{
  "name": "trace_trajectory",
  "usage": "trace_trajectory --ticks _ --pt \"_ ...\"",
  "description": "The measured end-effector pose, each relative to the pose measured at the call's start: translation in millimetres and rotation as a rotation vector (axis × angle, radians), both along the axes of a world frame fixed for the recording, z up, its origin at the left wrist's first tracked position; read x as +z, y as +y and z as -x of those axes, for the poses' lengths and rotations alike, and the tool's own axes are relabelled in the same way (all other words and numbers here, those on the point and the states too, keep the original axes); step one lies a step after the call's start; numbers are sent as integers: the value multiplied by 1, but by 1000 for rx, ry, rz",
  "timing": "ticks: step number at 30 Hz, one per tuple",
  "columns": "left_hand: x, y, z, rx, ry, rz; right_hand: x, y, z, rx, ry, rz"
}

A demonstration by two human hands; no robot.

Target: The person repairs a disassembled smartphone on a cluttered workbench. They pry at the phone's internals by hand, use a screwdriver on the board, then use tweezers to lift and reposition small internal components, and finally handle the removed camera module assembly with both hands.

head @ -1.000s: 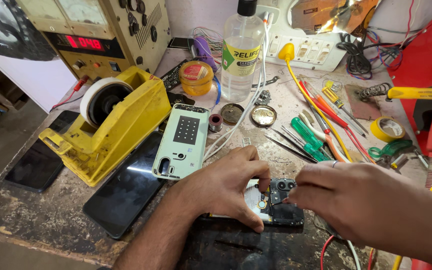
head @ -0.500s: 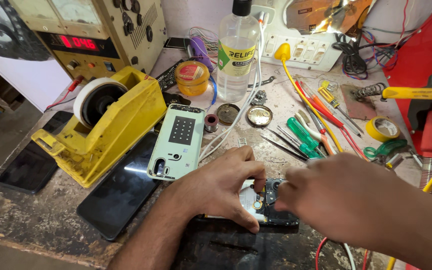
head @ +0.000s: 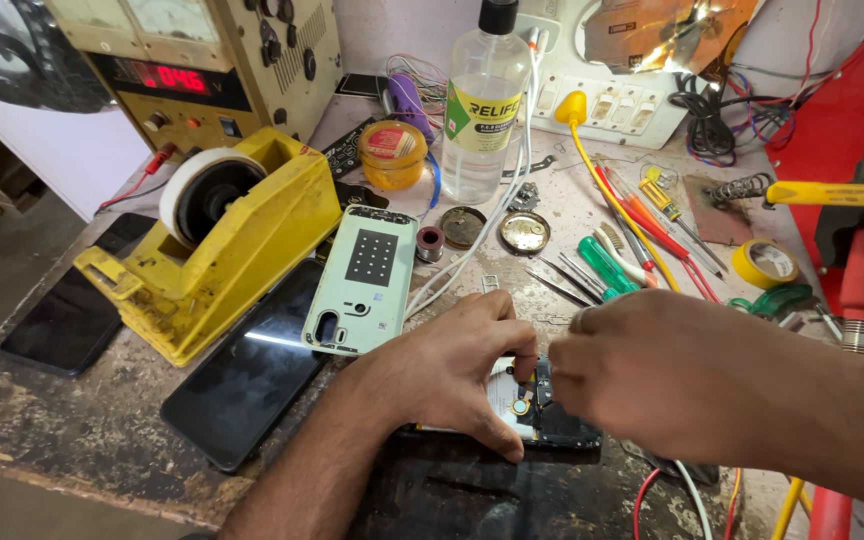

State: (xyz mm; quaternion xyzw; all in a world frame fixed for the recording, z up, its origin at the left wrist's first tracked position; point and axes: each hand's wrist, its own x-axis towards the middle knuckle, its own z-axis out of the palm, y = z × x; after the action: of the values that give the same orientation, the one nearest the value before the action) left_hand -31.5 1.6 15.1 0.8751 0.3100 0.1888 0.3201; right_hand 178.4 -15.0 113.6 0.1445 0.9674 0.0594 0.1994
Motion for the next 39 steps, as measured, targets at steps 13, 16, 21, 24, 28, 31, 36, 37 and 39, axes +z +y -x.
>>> trace_trajectory --ticks 13,16,21,24,28,31,36,37,39 --pt "-2 1 0 -3 -18 -43 -8 0 -1 50 206 -90" --pt "-3 2 -1 -8 -27 -32 -11 -4 -3 -161 -145 -101" --pt "-4 2 -1 -20 -73 -39 -8 -2 -2 121 253 -93" --pt "-5 3 -1 -15 -34 3 -5 -3 -5 -401 -227 -76" --pt "-6 2 0 -12 -59 -44 -6 -7 -11 29 216 -110" --pt "-6 3 0 -24 -70 -37 -8 -8 -16 -119 120 -127" --pt "-8 4 -1 -39 -93 -72 -11 -5 -23 -102 165 -79" --pt "-8 3 0 -33 -85 -47 -11 -5 -24 -83 168 -67" --pt "-8 2 0 -21 -73 -1 -10 -6 -26 -47 169 -47"
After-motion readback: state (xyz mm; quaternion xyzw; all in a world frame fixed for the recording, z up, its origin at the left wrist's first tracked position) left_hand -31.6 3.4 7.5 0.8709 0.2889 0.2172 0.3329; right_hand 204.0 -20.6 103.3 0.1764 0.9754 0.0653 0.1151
